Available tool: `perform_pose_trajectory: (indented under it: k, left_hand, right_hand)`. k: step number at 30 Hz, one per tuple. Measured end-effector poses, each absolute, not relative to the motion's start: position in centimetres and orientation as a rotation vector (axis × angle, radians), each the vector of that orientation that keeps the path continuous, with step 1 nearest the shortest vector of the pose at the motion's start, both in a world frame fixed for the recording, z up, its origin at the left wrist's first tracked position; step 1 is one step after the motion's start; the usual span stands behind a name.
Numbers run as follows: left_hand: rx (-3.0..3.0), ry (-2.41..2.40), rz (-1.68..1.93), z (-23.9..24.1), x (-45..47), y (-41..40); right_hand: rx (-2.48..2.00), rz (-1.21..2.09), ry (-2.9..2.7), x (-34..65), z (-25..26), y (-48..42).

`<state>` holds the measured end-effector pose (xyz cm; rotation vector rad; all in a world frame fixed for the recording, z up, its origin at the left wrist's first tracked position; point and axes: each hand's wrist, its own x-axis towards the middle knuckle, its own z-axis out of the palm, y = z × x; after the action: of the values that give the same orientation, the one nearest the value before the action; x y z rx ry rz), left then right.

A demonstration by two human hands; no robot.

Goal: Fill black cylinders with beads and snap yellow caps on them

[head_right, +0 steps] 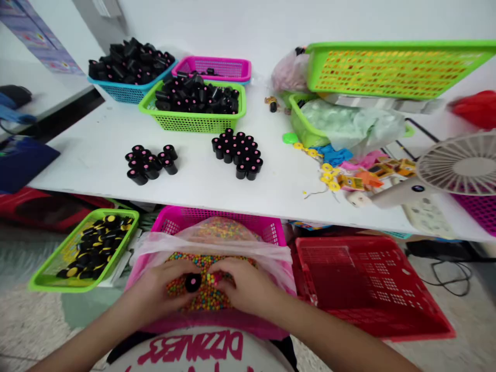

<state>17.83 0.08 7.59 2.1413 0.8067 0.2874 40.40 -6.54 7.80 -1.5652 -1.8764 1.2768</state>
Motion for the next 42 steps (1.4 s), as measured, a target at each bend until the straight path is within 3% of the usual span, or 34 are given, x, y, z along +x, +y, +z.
perform_pose_trajectory:
  k: [8,18,27,34,42]
  left_hand:
    - [2.062,0.831,0.263,6.2,18.4,-0.6]
    - [2.042,0.826,0.363,7.3,18.0,0.1]
    - [2.123,0.997,0.637,11.9,15.4,5.4]
    - [1.952,1.659,0.913,12.6,13.4,13.9]
    - [2.006,1.703,0.953,10.3,13.7,18.8]
  right_hand:
    - [-1.377,0.901,-2.121,38.7,9.3,-6.8]
    - [-1.524,0.710,-2.286,39.7,9.4,-7.2]
    - [-2.122,0.818,-2.531,41.4,4.6,-8.0]
    - [-2.057,0.962,-2.524,37.8,4.1,-7.3]
    - [-1.813,1.209,-2.272,37.8,4.5,-7.0]
